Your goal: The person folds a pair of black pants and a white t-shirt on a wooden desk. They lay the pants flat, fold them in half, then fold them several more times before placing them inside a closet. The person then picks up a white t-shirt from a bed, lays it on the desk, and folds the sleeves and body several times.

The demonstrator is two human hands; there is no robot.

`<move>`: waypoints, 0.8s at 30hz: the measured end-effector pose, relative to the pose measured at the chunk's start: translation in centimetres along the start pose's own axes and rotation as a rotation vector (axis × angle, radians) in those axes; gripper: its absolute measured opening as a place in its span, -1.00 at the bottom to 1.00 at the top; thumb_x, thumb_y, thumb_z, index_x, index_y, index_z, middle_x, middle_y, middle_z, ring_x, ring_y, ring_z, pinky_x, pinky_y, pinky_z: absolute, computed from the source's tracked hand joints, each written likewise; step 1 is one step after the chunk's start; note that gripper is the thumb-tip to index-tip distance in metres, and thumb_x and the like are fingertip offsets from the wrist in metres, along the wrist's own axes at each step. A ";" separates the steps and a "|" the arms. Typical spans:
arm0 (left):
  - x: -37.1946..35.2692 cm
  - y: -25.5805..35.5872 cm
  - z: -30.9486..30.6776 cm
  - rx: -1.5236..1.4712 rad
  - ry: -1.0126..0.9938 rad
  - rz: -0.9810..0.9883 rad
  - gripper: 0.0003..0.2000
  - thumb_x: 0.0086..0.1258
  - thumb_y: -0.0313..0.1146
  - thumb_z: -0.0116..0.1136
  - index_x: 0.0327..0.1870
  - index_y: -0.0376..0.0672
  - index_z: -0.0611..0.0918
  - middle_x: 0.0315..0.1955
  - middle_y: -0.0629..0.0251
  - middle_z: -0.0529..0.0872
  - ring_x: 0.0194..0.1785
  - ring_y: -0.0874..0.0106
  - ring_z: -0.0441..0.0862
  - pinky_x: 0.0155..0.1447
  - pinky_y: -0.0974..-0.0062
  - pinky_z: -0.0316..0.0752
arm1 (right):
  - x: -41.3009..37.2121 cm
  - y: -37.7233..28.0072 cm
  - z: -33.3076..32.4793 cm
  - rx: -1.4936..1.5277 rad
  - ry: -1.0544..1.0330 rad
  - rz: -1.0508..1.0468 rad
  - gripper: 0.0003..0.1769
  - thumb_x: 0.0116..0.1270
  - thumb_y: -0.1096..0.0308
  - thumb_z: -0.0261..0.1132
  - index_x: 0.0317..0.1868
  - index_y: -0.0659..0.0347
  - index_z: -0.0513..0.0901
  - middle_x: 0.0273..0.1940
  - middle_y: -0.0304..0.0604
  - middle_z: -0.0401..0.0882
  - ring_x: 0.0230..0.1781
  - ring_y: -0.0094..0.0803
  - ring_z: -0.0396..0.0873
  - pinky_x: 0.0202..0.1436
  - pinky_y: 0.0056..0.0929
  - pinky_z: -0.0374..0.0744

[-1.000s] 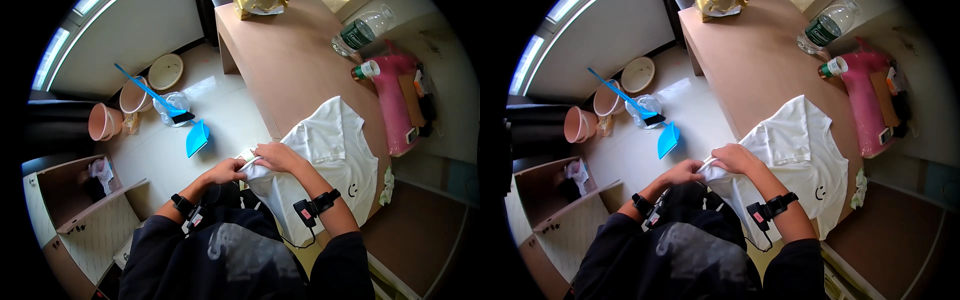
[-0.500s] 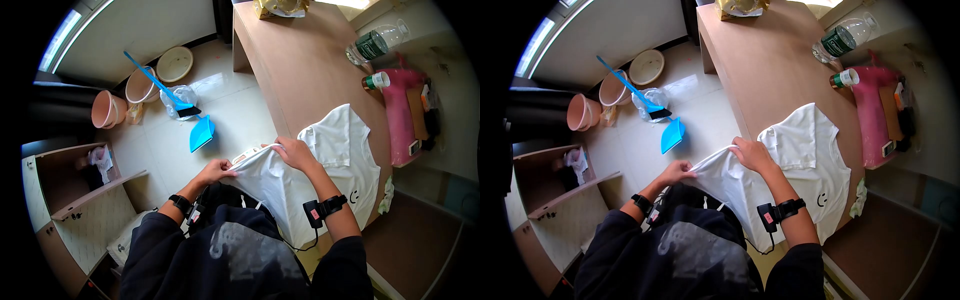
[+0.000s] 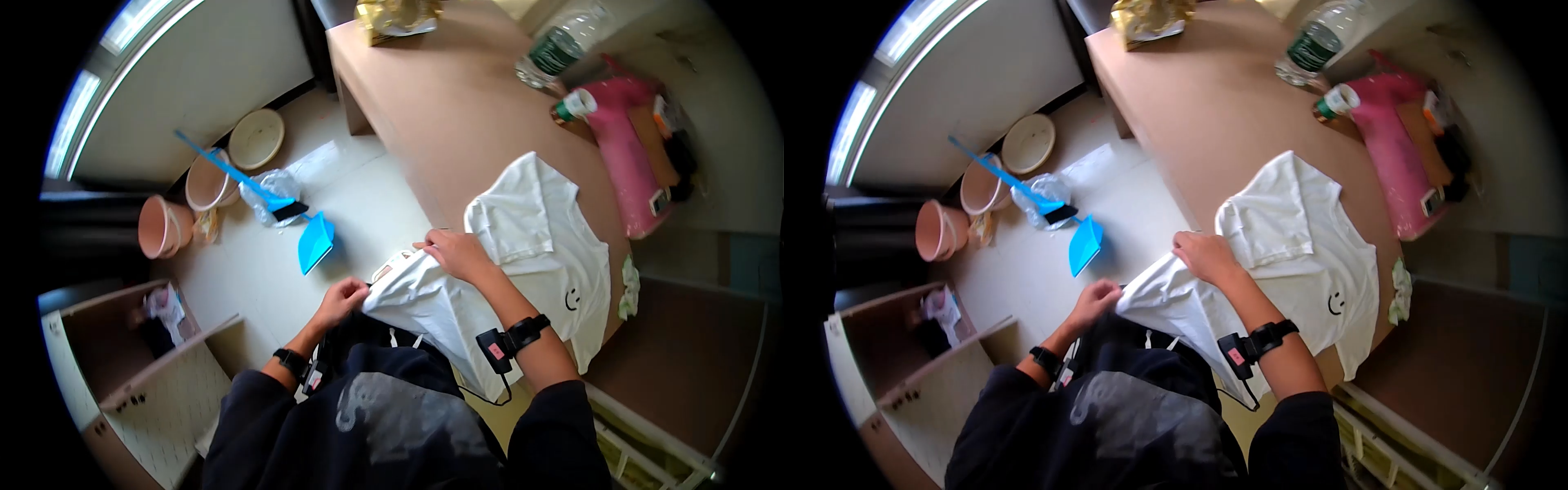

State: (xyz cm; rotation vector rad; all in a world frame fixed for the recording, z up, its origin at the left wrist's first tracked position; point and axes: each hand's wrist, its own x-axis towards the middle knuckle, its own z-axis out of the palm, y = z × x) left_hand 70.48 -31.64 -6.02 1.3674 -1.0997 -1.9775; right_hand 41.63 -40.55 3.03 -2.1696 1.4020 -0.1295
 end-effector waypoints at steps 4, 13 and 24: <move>-0.7 1.1 0.8 0.275 -0.196 0.036 -0.82 0.32 -0.38 0.27 -0.20 -0.30 0.64 -0.37 0.43 0.65 -0.30 0.64 0.52 -0.23 0.66 0.44 | 0.1 0.6 0.9 0.014 0.123 -0.084 -0.85 0.26 0.22 0.24 -0.29 0.09 0.52 -0.35 -0.23 0.60 -0.22 -0.24 0.58 -0.15 -0.24 0.50; 1.2 -0.3 -0.4 0.306 -0.103 -0.174 -0.78 0.27 -0.32 0.33 -0.29 -0.26 0.56 -0.44 0.46 0.60 -0.36 0.66 0.47 -0.24 0.66 0.40 | -3.1 4.8 0.6 0.040 0.605 0.153 -0.75 0.24 0.34 0.22 -0.09 0.19 0.52 -0.06 -0.07 0.53 -0.02 -0.11 0.49 0.10 -0.26 0.44; 0.9 0.5 -2.0 0.152 -0.076 -0.243 -0.87 0.28 -0.44 0.30 -0.25 -0.30 0.64 -0.38 0.38 0.67 -0.29 0.61 0.56 -0.15 0.63 0.48 | -2.6 21.1 -10.7 -0.131 0.506 0.497 -0.53 0.24 0.43 0.22 0.19 0.20 0.45 0.18 -0.04 0.46 0.12 -0.05 0.43 0.22 -0.23 0.41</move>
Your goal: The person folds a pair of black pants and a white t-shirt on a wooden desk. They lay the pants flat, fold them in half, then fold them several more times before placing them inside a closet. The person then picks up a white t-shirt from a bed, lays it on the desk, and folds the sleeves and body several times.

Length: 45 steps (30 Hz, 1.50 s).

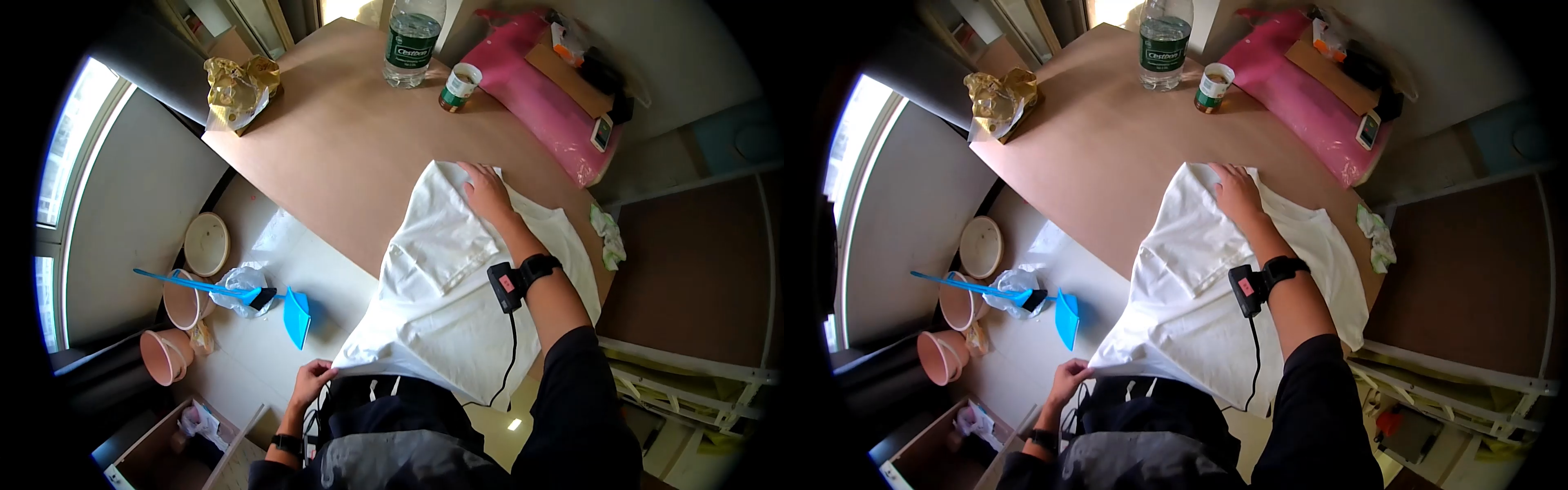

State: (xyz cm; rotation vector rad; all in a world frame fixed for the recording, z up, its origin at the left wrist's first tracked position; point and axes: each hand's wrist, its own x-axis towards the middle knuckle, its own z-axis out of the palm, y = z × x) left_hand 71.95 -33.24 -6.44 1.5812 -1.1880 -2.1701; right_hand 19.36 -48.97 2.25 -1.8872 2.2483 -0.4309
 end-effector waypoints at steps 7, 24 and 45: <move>-0.6 -0.5 -0.7 -0.056 0.030 -0.058 -0.87 0.26 -0.46 0.32 -0.30 -0.26 0.59 -0.37 0.39 0.65 -0.27 0.59 0.56 -0.13 0.62 0.50 | 6.1 0.7 2.3 0.001 -0.211 -0.152 -0.70 0.23 0.35 0.23 0.00 0.12 0.52 0.03 -0.13 0.57 0.14 -0.12 0.41 0.19 -0.14 0.36; 6.2 -0.3 -1.8 0.488 0.004 -0.068 -0.81 0.37 -0.43 0.12 -0.13 -0.38 0.62 -0.38 0.15 0.72 -0.29 0.43 0.65 -0.09 0.54 0.51 | 0.8 0.8 1.2 0.027 0.423 -0.055 -0.55 0.17 0.34 0.30 0.06 0.26 0.42 -0.04 0.03 0.49 -0.02 0.00 0.43 0.07 -0.11 0.37; 23.2 23.7 23.3 1.668 -0.097 1.230 -0.35 0.40 -0.21 -0.04 0.43 -0.34 0.09 0.44 -0.02 0.10 0.52 0.05 -0.05 0.51 0.04 -0.18 | -49.7 19.9 -1.4 0.247 0.766 1.562 -0.45 0.26 -0.11 0.23 -0.11 0.29 0.62 -0.30 0.00 0.67 -0.25 -0.12 0.65 -0.16 -0.28 0.55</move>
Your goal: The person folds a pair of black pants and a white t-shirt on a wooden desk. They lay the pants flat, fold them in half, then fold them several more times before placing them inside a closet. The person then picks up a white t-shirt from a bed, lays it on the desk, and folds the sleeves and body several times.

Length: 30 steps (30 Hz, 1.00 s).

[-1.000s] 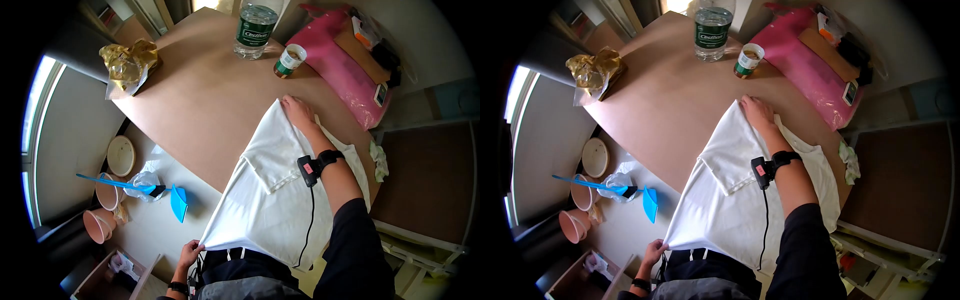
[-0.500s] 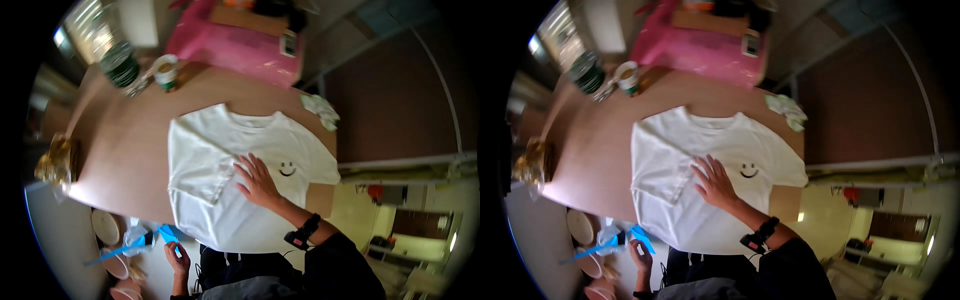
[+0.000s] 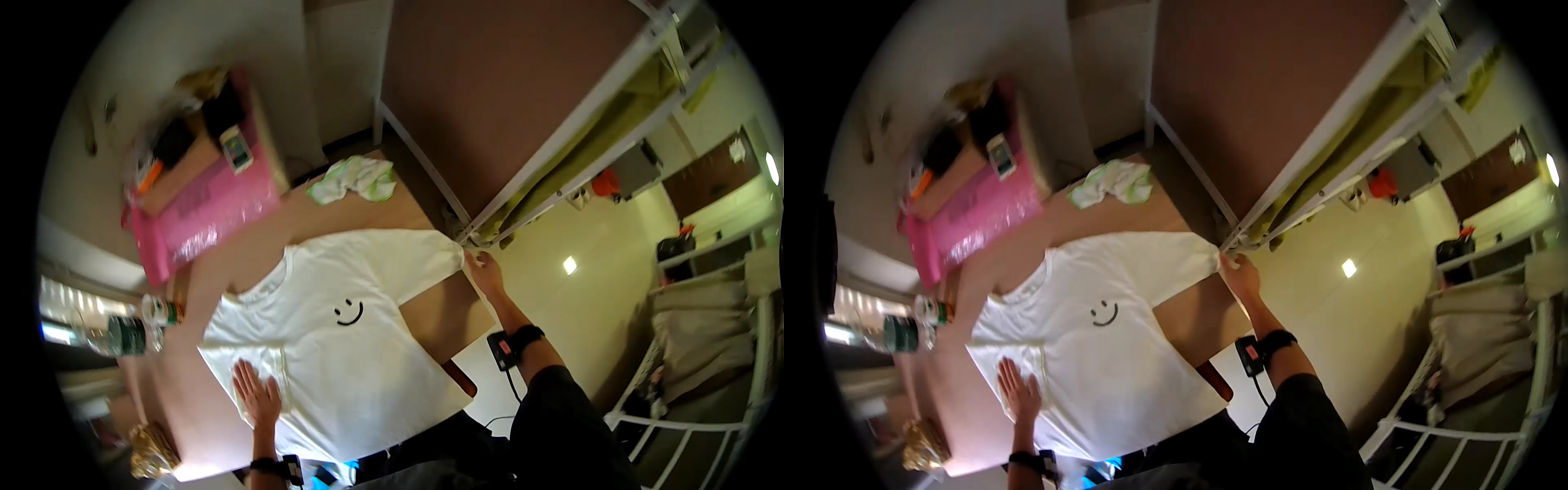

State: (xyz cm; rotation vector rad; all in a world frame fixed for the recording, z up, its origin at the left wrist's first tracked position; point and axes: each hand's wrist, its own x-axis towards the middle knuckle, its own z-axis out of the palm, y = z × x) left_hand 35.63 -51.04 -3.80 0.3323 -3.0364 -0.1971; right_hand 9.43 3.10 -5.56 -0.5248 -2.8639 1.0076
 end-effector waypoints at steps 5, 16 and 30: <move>0.6 5.4 -1.3 -0.033 0.034 -0.027 -0.40 0.40 -0.26 0.02 0.39 -0.37 0.18 0.44 -0.10 0.05 0.52 0.02 -0.06 0.51 0.07 -0.12 | 3.1 -2.4 1.6 0.582 -0.421 0.061 -0.57 0.19 0.03 0.36 -0.23 0.30 0.64 -0.41 -0.14 0.64 -0.33 -0.31 0.62 -0.17 -0.35 0.54; 12.8 24.6 -0.5 -0.481 -0.202 0.187 -0.58 0.31 -0.47 0.08 0.20 -0.32 0.40 0.12 -0.03 0.50 0.21 0.05 0.42 0.29 0.23 0.33 | 3.3 -7.6 -0.1 0.754 -0.131 -0.522 -0.72 0.31 0.36 0.25 -0.01 0.20 0.48 0.11 -0.04 0.33 0.06 -0.15 0.46 0.09 -0.29 0.51; 24.9 31.3 7.8 -0.167 -0.320 0.143 -0.30 0.48 -0.02 -0.10 0.48 -0.21 -0.01 0.48 -0.01 -0.09 0.55 0.11 -0.23 0.49 -0.08 -0.32 | -3.0 -4.3 3.7 0.520 -0.291 0.014 -0.01 0.10 0.21 0.42 0.40 0.33 0.00 0.18 0.33 0.37 0.18 0.14 0.41 0.27 -0.13 0.37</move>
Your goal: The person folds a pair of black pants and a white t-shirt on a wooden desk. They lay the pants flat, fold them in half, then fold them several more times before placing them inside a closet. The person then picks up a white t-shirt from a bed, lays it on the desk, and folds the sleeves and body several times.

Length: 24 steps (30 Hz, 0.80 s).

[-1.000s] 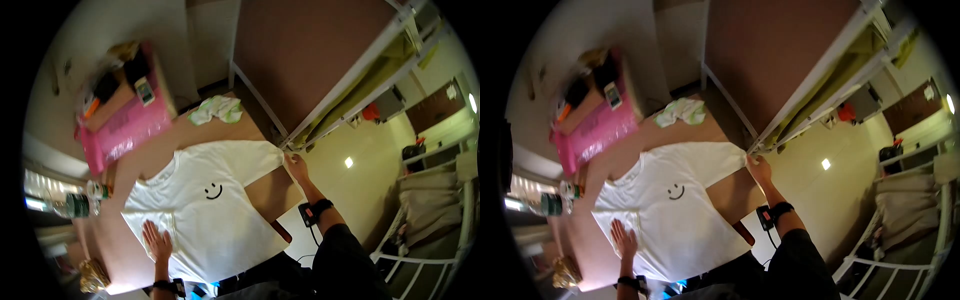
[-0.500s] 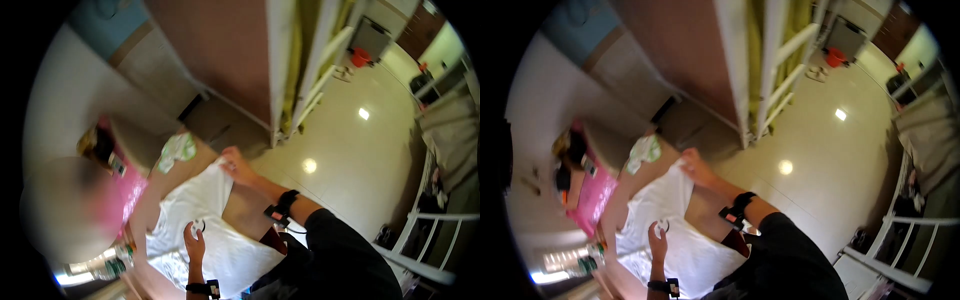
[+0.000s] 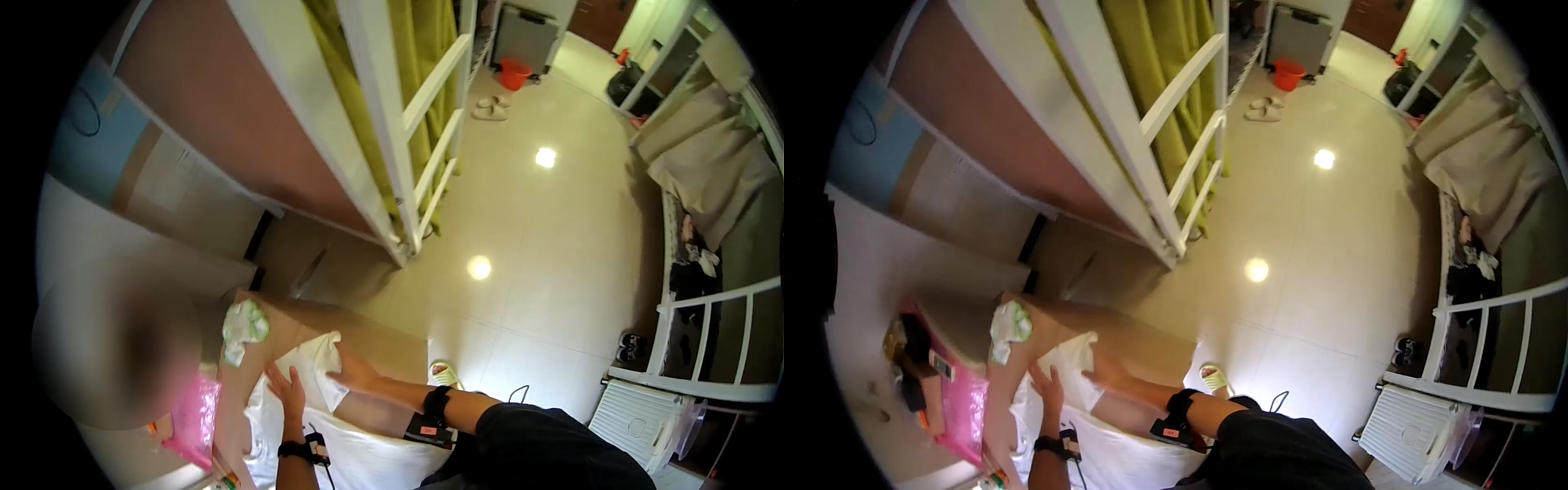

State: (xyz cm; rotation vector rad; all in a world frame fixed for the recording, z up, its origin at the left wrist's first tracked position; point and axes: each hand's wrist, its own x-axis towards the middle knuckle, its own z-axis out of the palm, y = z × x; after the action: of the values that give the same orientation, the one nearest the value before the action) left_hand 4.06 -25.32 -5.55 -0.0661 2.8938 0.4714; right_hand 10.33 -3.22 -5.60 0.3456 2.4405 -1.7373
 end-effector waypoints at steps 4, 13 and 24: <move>-4.5 -1.2 1.8 0.061 0.444 0.092 -0.45 0.48 -0.26 -0.07 0.40 -0.34 0.18 0.43 -0.07 0.10 0.51 0.09 -0.02 0.53 0.15 -0.14 | 0.6 1.4 2.0 0.448 0.098 -0.082 -0.32 0.30 0.43 0.22 0.38 0.31 0.13 0.31 0.14 0.26 0.30 -0.17 0.29 0.34 -0.20 0.31; -11.2 1.5 1.6 0.082 0.255 -0.137 -0.42 0.48 -0.13 -0.16 0.41 -0.30 0.18 0.45 -0.04 0.04 0.52 0.05 -0.09 0.51 0.06 -0.19 | 0.4 -1.5 -3.9 0.177 0.042 0.046 -0.45 0.26 0.42 0.29 0.23 0.36 0.35 -0.21 0.05 0.67 -0.21 -0.27 0.65 -0.15 -0.40 0.55; -13.2 6.4 2.9 0.024 0.322 -0.223 -0.40 0.49 -0.06 -0.23 0.43 -0.28 0.16 0.45 -0.01 0.09 0.53 0.12 -0.09 0.52 0.07 -0.25 | 1.3 -5.1 -3.2 0.186 0.061 -0.173 -0.55 0.29 0.47 0.26 0.18 0.38 0.46 -0.33 -0.11 0.61 -0.40 -0.56 0.46 -0.31 -0.56 0.46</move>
State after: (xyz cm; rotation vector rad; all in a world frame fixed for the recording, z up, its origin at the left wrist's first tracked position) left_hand 17.01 -18.19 -3.46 -0.4990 3.1485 0.4176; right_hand 7.88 -1.63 -0.20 0.2131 2.4202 -2.0618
